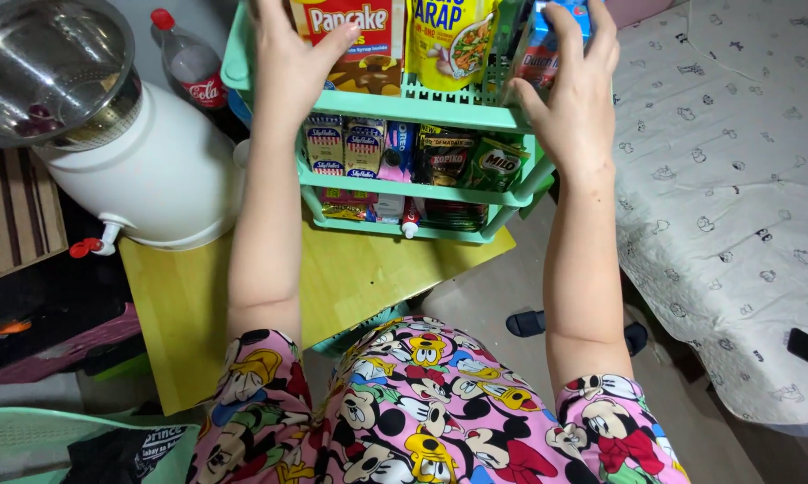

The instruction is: Organize various packaged snacks and condiments on a green multi-tiered plastic rack.

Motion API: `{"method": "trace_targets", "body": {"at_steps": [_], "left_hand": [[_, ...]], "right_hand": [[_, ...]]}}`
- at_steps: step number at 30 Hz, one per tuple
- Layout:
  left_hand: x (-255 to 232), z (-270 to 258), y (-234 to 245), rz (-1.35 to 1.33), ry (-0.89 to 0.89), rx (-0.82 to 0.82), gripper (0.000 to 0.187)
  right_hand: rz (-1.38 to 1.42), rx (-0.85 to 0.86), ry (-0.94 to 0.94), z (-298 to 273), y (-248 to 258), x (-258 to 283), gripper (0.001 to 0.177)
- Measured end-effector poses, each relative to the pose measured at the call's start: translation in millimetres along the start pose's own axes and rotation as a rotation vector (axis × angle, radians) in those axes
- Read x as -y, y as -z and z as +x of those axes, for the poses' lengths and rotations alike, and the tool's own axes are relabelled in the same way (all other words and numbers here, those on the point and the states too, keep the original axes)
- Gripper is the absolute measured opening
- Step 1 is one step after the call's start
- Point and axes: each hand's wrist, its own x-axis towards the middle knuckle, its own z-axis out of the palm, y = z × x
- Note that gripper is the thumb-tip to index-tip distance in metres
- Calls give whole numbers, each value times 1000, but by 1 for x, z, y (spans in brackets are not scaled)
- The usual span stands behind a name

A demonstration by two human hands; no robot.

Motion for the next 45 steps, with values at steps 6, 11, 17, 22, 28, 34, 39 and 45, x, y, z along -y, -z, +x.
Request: {"method": "trace_targets", "body": {"at_steps": [6,11,17,22,28,34,39,45], "left_hand": [[24,19,-2,-218,67,206,54],[18,29,11,-241,1,277,37],[33,28,4,-424,34,428,27],[32,19,6,-473,31,446,27],[14,7,21,-366,60,353,30],[-16,-24,36,-149,-173,5,28],[-38,-57,42,-276,-197,-18,11],[-45,-134,-8,-346,-20,20,7]], "right_hand": [[-43,-68,22,-1,-9,-7,82],[-48,-89,1,-3,-14,-11,80],[-97,-75,12,-7,-16,-15,78],[-84,-93,32,-15,-15,-20,85],[-99,-202,68,-35,-18,-23,85],[8,-308,55,-59,-25,-30,58],[161,-321,97,-69,-22,-40,21],[341,-339,70,-73,-21,-57,24]]}}
